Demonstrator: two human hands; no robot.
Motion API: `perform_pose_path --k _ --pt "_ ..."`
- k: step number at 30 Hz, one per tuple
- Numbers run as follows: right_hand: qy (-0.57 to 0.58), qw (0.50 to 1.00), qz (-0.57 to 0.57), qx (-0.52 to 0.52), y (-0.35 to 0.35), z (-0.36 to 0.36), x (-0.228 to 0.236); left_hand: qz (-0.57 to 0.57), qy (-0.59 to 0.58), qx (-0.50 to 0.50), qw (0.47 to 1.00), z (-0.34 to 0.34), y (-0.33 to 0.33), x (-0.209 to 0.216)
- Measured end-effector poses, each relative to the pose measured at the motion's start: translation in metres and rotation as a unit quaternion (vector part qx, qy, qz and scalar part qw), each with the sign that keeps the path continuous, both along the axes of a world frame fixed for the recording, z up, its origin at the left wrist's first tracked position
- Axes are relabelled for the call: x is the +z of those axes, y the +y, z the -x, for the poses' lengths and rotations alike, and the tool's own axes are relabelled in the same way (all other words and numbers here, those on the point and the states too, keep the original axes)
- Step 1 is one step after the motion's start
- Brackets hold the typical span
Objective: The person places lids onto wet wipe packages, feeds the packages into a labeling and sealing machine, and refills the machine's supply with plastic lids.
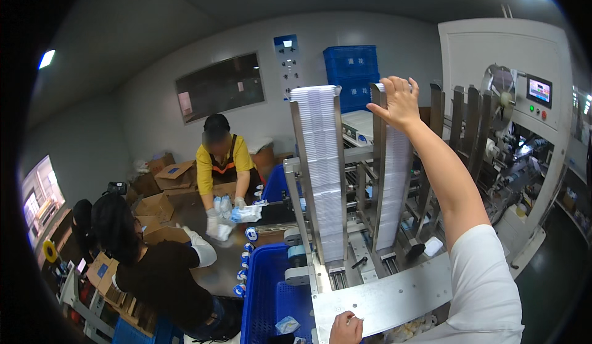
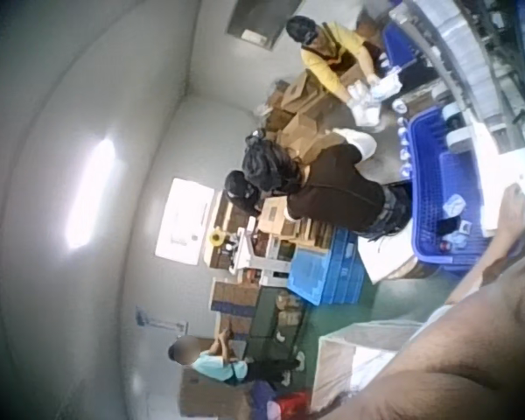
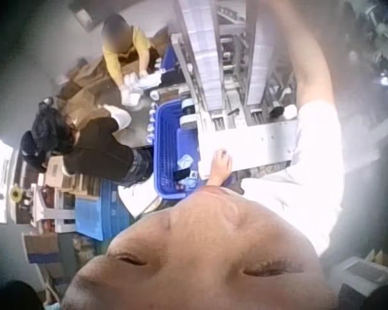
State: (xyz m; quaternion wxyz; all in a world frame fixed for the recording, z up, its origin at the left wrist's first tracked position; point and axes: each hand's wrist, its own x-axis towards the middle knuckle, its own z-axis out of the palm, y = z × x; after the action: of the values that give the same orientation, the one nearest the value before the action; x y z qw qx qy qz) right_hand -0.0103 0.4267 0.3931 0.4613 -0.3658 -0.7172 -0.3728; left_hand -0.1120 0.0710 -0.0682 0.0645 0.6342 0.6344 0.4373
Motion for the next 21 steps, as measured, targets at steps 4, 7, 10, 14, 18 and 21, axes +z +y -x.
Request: perform_pose_path --k 4,7,10,14,18,21 --pt "-0.011 1.000 0.017 -0.014 0.005 -0.002 -0.006 -0.097 0.060 0.006 0.993 0.000 -0.009 0.056" --pt "0.079 0.992 -0.070 0.073 0.005 -0.012 -0.020 -0.097 0.048 0.025 0.994 -0.001 -0.005 0.048" --pt "0.159 0.962 0.008 0.223 -0.010 -0.028 -0.077 -0.141 0.074 0.055 0.986 -0.002 -0.003 0.047" --pt "-0.038 0.900 0.245 0.358 -0.086 -0.100 -0.252 -0.120 -0.007 0.106 0.987 -0.008 -0.009 0.042" --pt "-0.179 0.815 0.360 0.418 -0.208 -0.271 -0.353 -0.116 -0.070 0.064 0.989 -0.082 -0.029 0.056" --pt "0.016 0.806 0.516 0.288 -0.282 -0.393 -0.393 0.044 -0.125 -0.030 0.991 -0.168 -0.048 0.028"
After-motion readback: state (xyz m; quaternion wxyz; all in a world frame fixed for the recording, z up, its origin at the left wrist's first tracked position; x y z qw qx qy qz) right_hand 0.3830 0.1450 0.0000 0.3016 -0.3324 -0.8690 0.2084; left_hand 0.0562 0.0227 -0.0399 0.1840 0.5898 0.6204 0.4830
